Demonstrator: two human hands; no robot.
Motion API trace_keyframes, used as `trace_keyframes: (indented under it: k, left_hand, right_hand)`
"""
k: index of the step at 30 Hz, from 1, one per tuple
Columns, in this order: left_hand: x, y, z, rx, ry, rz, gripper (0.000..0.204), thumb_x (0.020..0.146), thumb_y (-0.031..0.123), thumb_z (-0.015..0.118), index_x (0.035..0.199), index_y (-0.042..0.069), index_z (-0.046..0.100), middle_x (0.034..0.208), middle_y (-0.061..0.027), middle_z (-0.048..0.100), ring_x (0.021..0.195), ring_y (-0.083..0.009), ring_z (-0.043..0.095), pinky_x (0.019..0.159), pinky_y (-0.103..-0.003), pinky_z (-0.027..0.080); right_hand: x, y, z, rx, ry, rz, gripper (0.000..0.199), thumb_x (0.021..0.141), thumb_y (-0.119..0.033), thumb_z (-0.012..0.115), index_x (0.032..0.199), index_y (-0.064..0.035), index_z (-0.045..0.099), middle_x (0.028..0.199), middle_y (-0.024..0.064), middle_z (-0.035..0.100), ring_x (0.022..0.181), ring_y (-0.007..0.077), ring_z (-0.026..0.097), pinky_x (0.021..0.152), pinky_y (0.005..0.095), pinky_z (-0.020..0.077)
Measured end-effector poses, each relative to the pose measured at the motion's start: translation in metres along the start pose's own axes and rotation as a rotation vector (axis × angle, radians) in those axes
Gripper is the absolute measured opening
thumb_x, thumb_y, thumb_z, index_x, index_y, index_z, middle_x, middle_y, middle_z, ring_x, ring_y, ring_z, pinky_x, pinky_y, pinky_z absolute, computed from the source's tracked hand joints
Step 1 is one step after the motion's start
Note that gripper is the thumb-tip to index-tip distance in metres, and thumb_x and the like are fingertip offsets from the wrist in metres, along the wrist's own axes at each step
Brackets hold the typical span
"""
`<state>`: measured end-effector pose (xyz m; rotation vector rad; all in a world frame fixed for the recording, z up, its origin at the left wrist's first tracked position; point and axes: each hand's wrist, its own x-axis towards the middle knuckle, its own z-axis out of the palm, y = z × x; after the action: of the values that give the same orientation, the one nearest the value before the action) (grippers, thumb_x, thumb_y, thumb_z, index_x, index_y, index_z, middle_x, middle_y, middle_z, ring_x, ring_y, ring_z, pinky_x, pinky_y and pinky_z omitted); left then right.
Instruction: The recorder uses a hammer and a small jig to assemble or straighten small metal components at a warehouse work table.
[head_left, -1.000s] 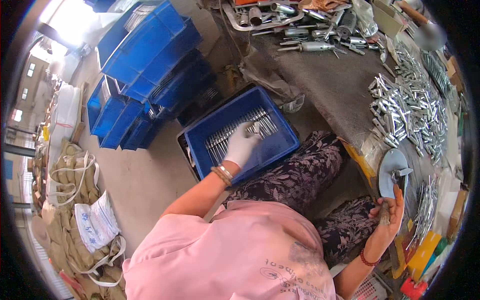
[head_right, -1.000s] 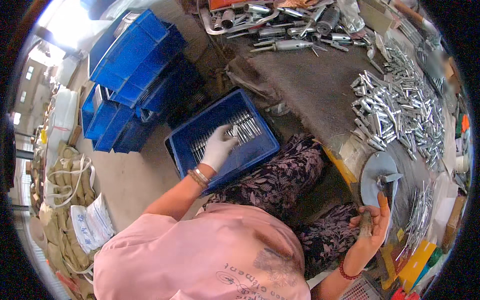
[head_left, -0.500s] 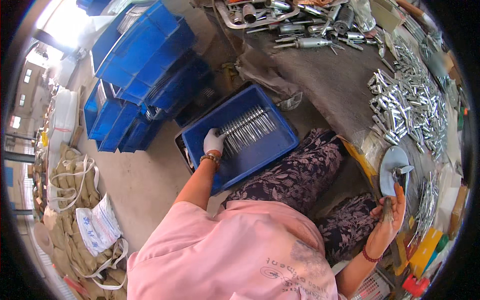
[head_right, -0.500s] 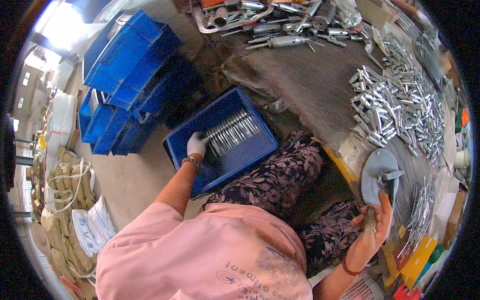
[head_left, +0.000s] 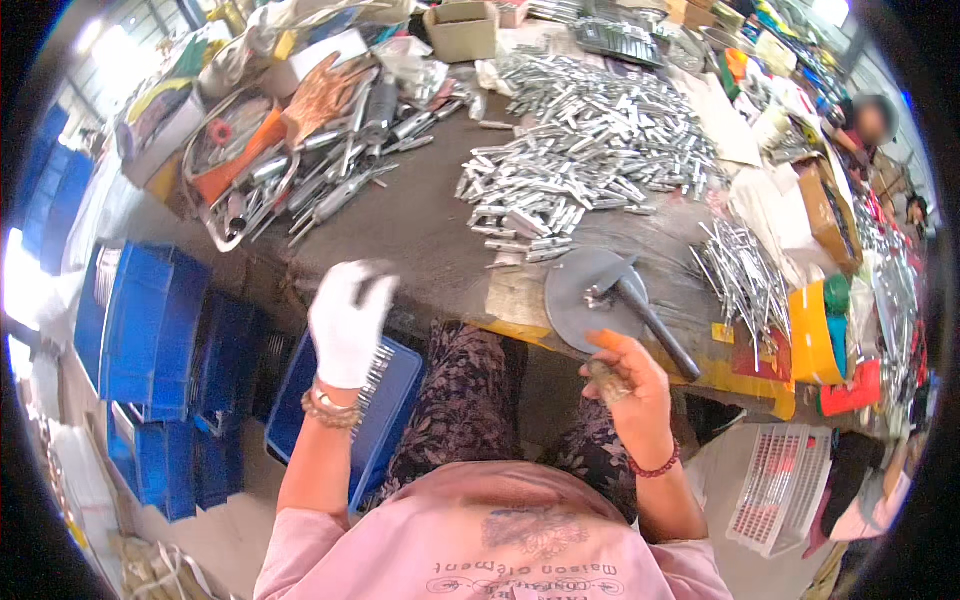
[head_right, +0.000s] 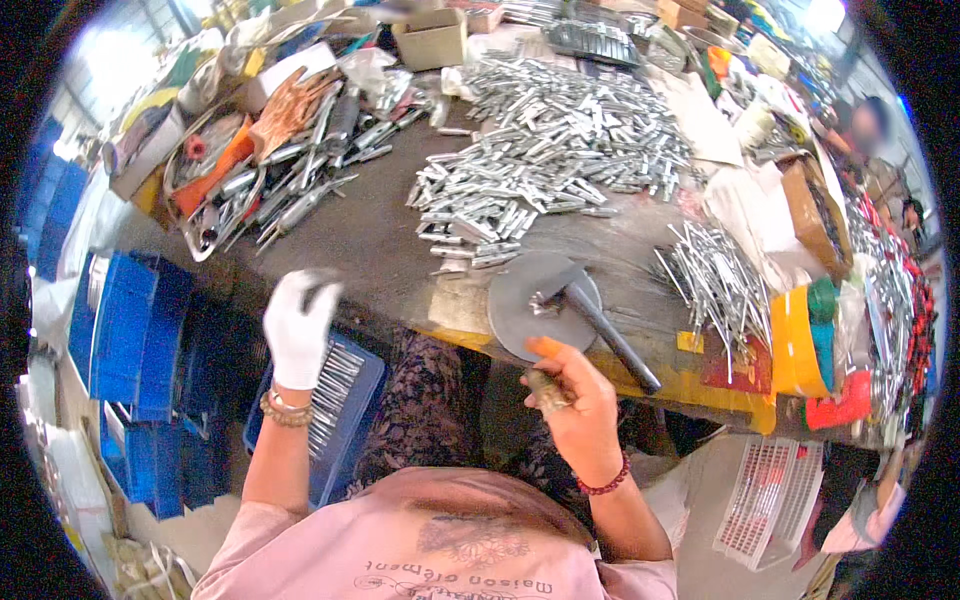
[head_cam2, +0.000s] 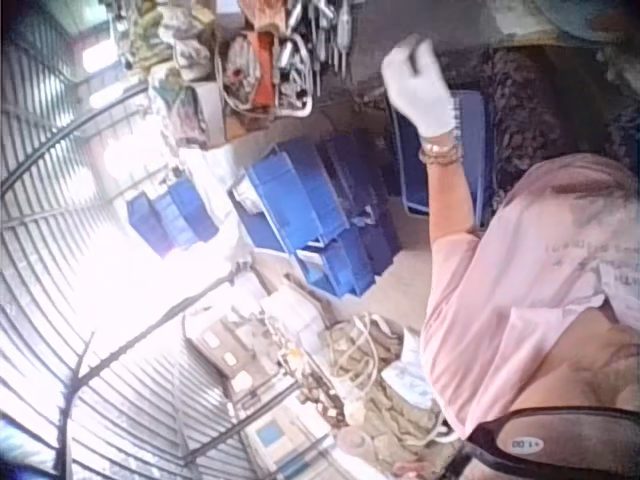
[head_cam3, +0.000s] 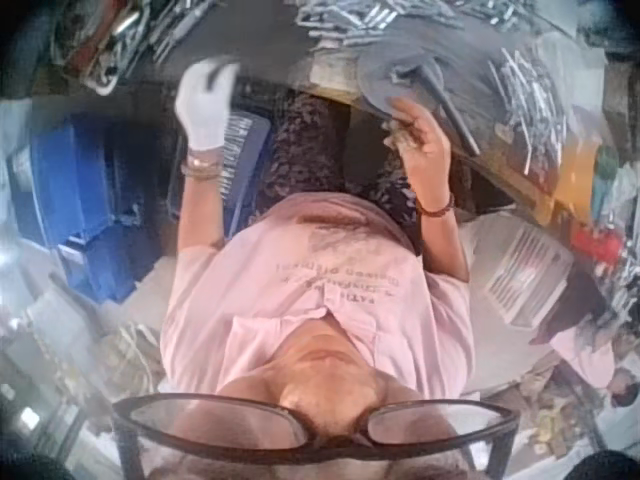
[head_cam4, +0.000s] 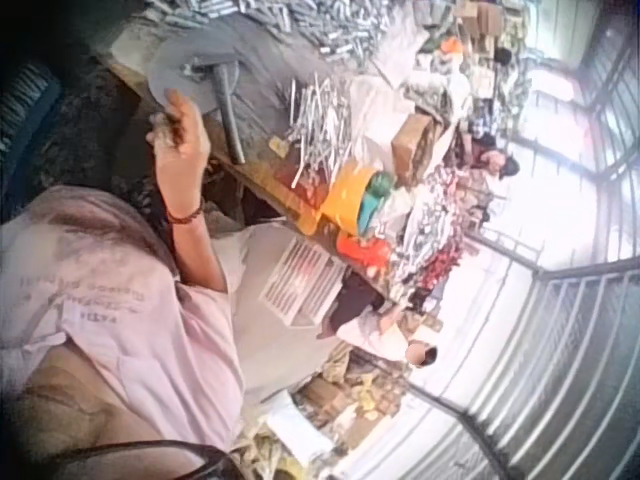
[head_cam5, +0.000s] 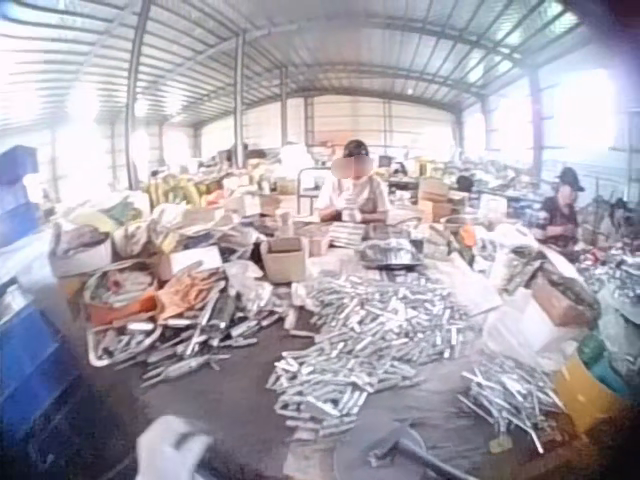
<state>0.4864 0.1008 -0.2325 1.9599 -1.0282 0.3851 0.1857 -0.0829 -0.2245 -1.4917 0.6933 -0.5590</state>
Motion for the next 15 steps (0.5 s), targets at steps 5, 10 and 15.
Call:
trace_keyframes:
  k: [5, 10, 15]
  left_hand:
    - [0.043, 0.047, 0.080, 0.094, -0.201, 0.397, 0.026, 0.090, 0.018, 0.081, 0.113, 0.007, 0.075, 0.112, -0.0137, 0.074, 0.108, -0.0349, 0.070, 0.096, -0.043, 0.057]
    - [0.065, 0.055, 0.086, 0.117, -0.442, 0.349, 0.023, 0.092, 0.021, 0.078, 0.110, 0.009, 0.074, 0.108, -0.0136, 0.072, 0.105, -0.0352, 0.070, 0.092, -0.042, 0.057]
    - [0.074, 0.064, 0.083, 0.157, -0.549, 0.319, 0.018, 0.090, 0.019, 0.079, 0.102, 0.008, 0.073, 0.103, -0.0141, 0.070, 0.100, -0.0360, 0.070, 0.088, -0.042, 0.057]
  right_hand:
    - [-0.015, -0.007, -0.013, -0.092, -0.069, -0.010, 0.038, 0.098, 0.007, 0.069, 0.135, -0.0018, 0.070, 0.105, 0.0077, 0.074, 0.099, 0.0129, 0.073, 0.078, 0.0273, 0.0603]
    - [-0.026, -0.015, -0.043, -0.294, 0.030, -0.153, 0.032, 0.095, 0.001, 0.075, 0.126, -0.0027, 0.075, 0.107, 0.0123, 0.078, 0.095, 0.0212, 0.076, 0.080, 0.0332, 0.0600]
    - [-0.013, -0.037, -0.075, -0.524, 0.122, -0.319, 0.032, 0.090, 0.000, 0.077, 0.122, -0.0043, 0.076, 0.113, 0.0158, 0.078, 0.099, 0.0307, 0.076, 0.088, 0.0371, 0.0598]
